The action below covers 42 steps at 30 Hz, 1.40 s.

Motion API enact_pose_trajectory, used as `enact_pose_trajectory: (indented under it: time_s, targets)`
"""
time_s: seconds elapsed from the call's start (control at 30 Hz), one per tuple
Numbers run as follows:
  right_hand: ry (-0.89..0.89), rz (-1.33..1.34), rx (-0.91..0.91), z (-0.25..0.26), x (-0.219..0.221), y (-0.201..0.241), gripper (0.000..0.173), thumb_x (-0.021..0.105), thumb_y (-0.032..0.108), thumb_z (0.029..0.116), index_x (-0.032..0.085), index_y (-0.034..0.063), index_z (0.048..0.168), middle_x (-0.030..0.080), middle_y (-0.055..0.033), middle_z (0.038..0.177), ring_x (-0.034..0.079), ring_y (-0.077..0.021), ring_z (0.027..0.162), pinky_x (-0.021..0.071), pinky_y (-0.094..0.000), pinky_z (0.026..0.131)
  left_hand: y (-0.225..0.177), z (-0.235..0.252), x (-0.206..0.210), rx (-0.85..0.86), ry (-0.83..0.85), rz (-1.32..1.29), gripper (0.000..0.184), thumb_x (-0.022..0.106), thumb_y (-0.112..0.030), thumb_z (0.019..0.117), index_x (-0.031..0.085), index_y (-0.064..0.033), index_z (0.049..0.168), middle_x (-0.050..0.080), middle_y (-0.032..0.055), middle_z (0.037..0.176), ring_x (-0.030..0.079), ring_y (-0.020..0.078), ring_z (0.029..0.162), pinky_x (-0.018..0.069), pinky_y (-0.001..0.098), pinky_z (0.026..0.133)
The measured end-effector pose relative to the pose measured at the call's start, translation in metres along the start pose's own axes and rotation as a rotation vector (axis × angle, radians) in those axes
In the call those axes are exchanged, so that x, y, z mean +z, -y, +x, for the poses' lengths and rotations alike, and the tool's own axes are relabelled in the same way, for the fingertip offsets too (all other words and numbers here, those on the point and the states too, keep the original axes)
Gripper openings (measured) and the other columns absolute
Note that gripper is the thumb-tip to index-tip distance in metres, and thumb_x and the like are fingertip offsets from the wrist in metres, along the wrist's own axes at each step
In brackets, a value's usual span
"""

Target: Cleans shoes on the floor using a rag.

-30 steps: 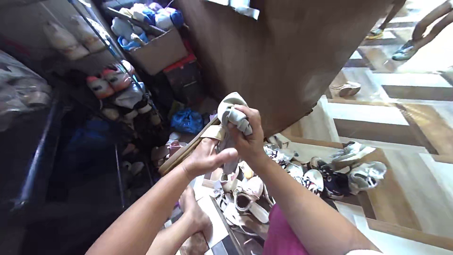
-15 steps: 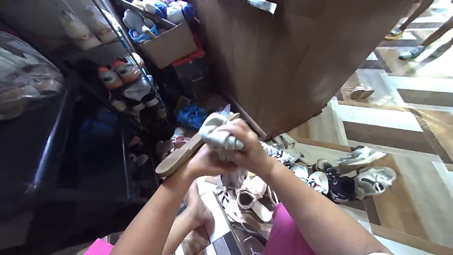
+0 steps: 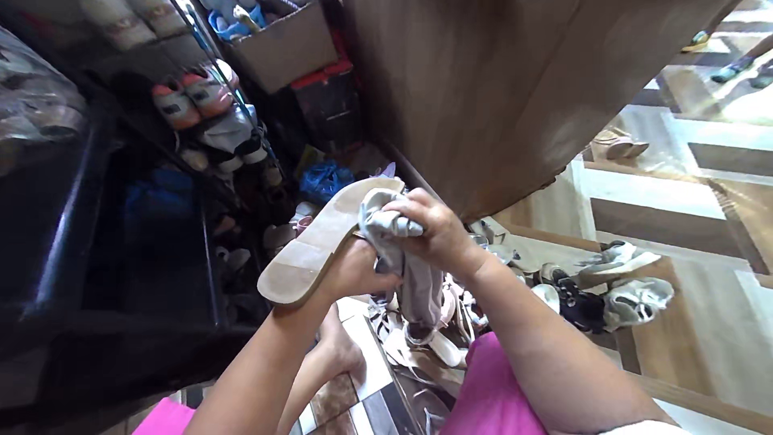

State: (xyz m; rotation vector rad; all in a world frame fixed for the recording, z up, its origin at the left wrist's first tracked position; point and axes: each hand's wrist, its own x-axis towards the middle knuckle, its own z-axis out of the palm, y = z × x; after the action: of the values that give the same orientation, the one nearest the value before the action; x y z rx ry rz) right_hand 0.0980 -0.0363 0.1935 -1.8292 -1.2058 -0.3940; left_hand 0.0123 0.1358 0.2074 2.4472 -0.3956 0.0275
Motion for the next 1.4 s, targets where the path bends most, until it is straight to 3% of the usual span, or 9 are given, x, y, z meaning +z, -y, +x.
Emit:
enact_pose_trajectory:
  time_s: [0.17,0.33,0.57,0.77,0.9,0.97,1.07,1.2,1.4]
  targets:
    - [-0.015,-0.008,-0.023,-0.001,0.007,0.011,0.033,0.078,0.017,0.0808,0.076,0.0046,0.111,0.067,-0.0143,0.098,0.067,-0.0267,0.090,0.0578,-0.0420,0.078,-0.006,0.000,-0.001,-0.062,0.068,0.021,0.036,0.084,-0.022,0.0807,0.073,0.0009,0.106,0.072,0.0154,0.103,0.069,0.0242,0.101,0.0535,0.0470,0.093]
    - [-0.001,-0.046,0.052,0.000,-0.001,-0.001,0.031,0.079,0.016,0.0847,0.074,0.0036,0.113,0.066,-0.0171,0.102,0.067,-0.0311,0.093,0.0572,-0.0472,0.080,0.002,0.002,0.005,-0.022,0.069,0.015,0.034,0.082,-0.019,0.0816,0.071,0.0051,0.103,0.072,0.0184,0.093,0.070,0.0277,0.087,0.0559,0.0486,0.081]
    - [-0.020,-0.014,0.017,-0.004,0.006,-0.003,0.033,0.080,0.018,0.0827,0.075,0.0037,0.112,0.067,-0.0169,0.100,0.067,-0.0296,0.092,0.0570,-0.0440,0.080,0.002,0.000,0.009,0.027,0.032,0.018,0.038,0.084,-0.018,0.0778,0.072,0.0041,0.106,0.072,0.0189,0.104,0.069,0.0282,0.102,0.0535,0.0481,0.093]
    - [-0.445,0.288,0.184,-0.003,0.007,-0.015,0.031,0.072,0.017,0.0934,0.066,-0.0033,0.117,0.064,-0.0096,0.109,0.062,-0.0094,0.104,0.0532,-0.0257,0.094,-0.001,0.003,-0.006,0.082,0.006,-0.159,0.063,0.076,-0.042,0.0818,0.063,0.0024,0.124,0.071,0.0104,0.108,0.067,0.0122,0.101,0.0559,0.0366,0.089]
    - [-0.386,0.118,0.066,-0.008,0.020,0.002,0.034,0.073,0.015,0.0922,0.066,-0.0031,0.120,0.061,-0.0193,0.109,0.061,-0.0230,0.103,0.0519,-0.0342,0.091,-0.003,0.001,0.002,-0.049,0.030,-0.778,0.068,0.067,-0.077,0.0767,0.065,-0.0136,0.102,0.069,-0.0117,0.085,0.064,-0.0043,0.078,0.0549,0.0182,0.069]
    - [-0.410,0.087,0.075,-0.007,0.019,-0.011,0.033,0.074,0.017,0.0916,0.069,-0.0030,0.118,0.064,-0.0188,0.107,0.062,-0.0215,0.103,0.0522,-0.0330,0.093,0.002,0.001,0.008,-0.056,-0.001,-1.011,0.080,0.060,-0.087,0.0733,0.064,-0.0185,0.113,0.071,-0.0112,0.100,0.066,-0.0004,0.091,0.0559,0.0222,0.079]
    - [-0.499,0.112,0.166,-0.007,0.015,-0.022,0.032,0.072,0.017,0.0947,0.065,-0.0041,0.118,0.064,-0.0161,0.110,0.062,-0.0177,0.109,0.0510,-0.0313,0.098,0.005,0.008,0.010,0.107,0.019,-1.369,0.108,0.047,-0.085,0.0835,0.032,-0.0077,0.158,0.053,0.0073,0.147,0.054,0.0158,0.131,0.0480,0.0346,0.106]
    - [-0.360,-0.075,0.024,-0.012,0.022,-0.001,0.031,0.074,0.016,0.0895,0.071,0.0003,0.116,0.065,-0.0218,0.106,0.063,-0.0325,0.102,0.0542,-0.0441,0.089,0.003,0.008,0.003,0.071,-0.023,-1.570,0.095,0.037,-0.090,0.0826,0.055,-0.0159,0.140,0.067,0.0056,0.126,0.065,0.0169,0.113,0.0558,0.0351,0.092]
    - [-0.367,-0.003,0.151,-0.008,0.009,-0.027,0.032,0.073,0.019,0.0933,0.069,-0.0025,0.117,0.066,-0.0181,0.106,0.063,-0.0233,0.104,0.0520,-0.0359,0.095,0.002,0.009,0.010,0.003,-0.080,-1.528,0.103,0.032,-0.089,0.0838,0.037,-0.0154,0.156,0.057,0.0074,0.144,0.058,0.0196,0.127,0.0520,0.0390,0.100]
